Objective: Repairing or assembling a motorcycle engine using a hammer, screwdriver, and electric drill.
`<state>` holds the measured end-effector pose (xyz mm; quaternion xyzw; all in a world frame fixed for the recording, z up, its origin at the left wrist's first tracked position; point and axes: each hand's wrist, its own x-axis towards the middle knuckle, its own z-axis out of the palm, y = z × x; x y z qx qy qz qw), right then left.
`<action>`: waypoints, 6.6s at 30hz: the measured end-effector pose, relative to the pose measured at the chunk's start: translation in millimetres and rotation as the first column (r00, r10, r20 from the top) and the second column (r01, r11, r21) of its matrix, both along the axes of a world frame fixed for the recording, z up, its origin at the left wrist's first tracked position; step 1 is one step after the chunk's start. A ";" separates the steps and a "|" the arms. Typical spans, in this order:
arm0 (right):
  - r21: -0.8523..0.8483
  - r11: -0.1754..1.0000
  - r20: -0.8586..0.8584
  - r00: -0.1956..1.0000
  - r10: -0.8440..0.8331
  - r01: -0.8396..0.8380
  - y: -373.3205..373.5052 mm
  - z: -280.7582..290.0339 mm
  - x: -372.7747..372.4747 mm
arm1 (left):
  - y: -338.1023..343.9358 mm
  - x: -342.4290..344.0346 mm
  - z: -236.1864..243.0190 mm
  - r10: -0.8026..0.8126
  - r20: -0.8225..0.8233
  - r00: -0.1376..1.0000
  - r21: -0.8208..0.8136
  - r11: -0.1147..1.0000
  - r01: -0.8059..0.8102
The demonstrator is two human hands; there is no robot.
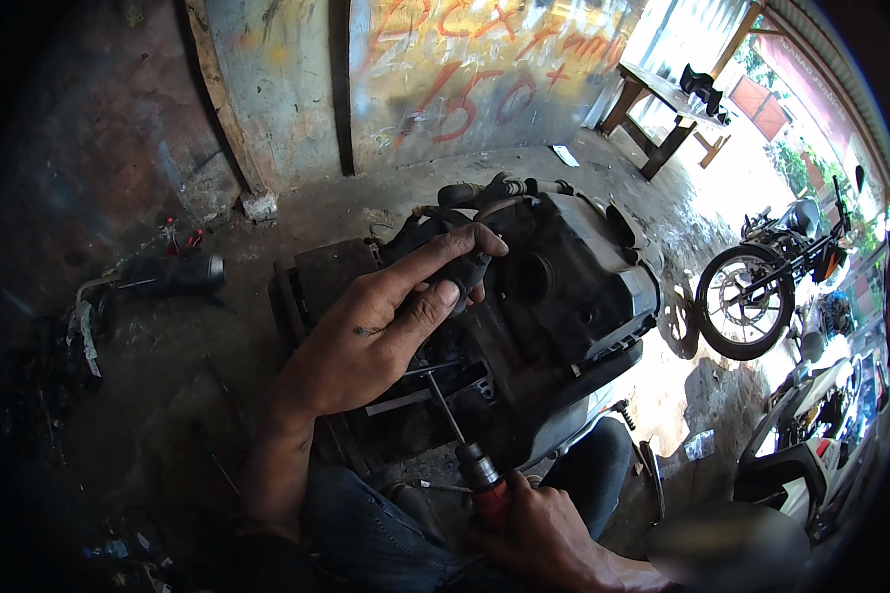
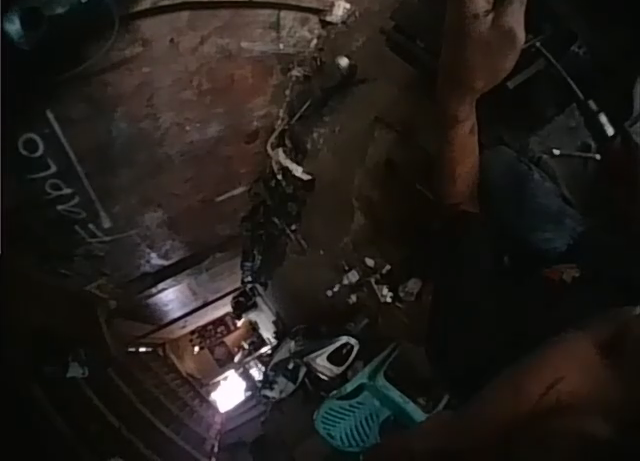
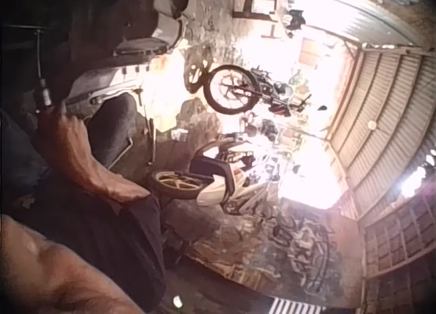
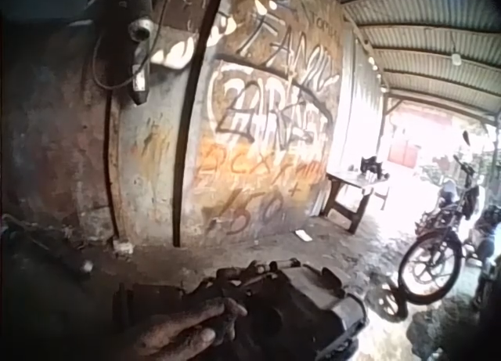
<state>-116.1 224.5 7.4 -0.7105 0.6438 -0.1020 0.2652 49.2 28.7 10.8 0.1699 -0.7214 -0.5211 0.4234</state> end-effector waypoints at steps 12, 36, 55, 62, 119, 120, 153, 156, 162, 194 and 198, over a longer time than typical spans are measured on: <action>0.384 0.910 -0.017 0.987 -0.162 0.155 -9.5 13.7 -1.9 | -0.1 0.4 -0.1 0.006 0.012 1.000 0.018 1.000 -0.006; 0.404 0.904 -0.028 0.990 -0.141 0.140 -12.5 15.7 -1.4 | 0.6 1.2 1.2 0.011 0.038 0.999 -0.004 1.000 -0.011; 0.446 0.884 -0.026 0.990 -0.139 0.136 -12.5 11.4 -7.7 | 0.2 0.1 -0.2 0.003 0.027 1.000 -0.012 1.000 -0.003; 0.508 0.845 -0.052 0.985 -0.163 0.166 -2.8 10.7 -11.7 | -2.7 3.8 0.3 -0.064 0.001 0.998 0.052 0.997 0.063; 0.671 0.738 0.706 0.365 -0.607 -0.070 40.1 -59.3 -75.7 | 1.7 -0.3 2.3 -0.068 -0.074 0.995 0.142 0.987 0.078; 0.673 0.736 0.702 0.370 -0.609 -0.066 37.2 -55.1 -72.8 | 1.8 -0.9 1.2 -0.069 -0.121 0.990 0.141 0.986 0.086; 0.681 0.720 0.680 0.483 -0.552 -0.136 11.2 -40.8 -65.1 | 1.1 1.2 2.4 -0.062 -0.027 0.998 0.124 0.990 0.065; 0.707 0.697 0.647 0.509 -0.568 -0.120 11.2 -37.9 -64.8 | 0.5 2.0 2.6 -0.058 -0.001 0.998 0.149 0.987 0.057; 0.670 0.735 0.674 0.497 -0.546 -0.101 10.5 -37.6 -62.6 | 0.6 0.9 1.5 -0.052 -0.032 0.998 0.118 0.991 0.055; 0.627 0.777 0.576 0.699 -0.424 -0.046 6.6 -23.5 -56.8 | 2.9 1.6 5.2 -0.042 -0.004 0.999 0.121 0.992 0.043; 0.638 0.768 0.545 0.735 -0.403 -0.053 5.7 -19.7 -55.0 | 4.2 0.2 6.0 -0.025 -0.033 0.999 0.104 0.994 0.029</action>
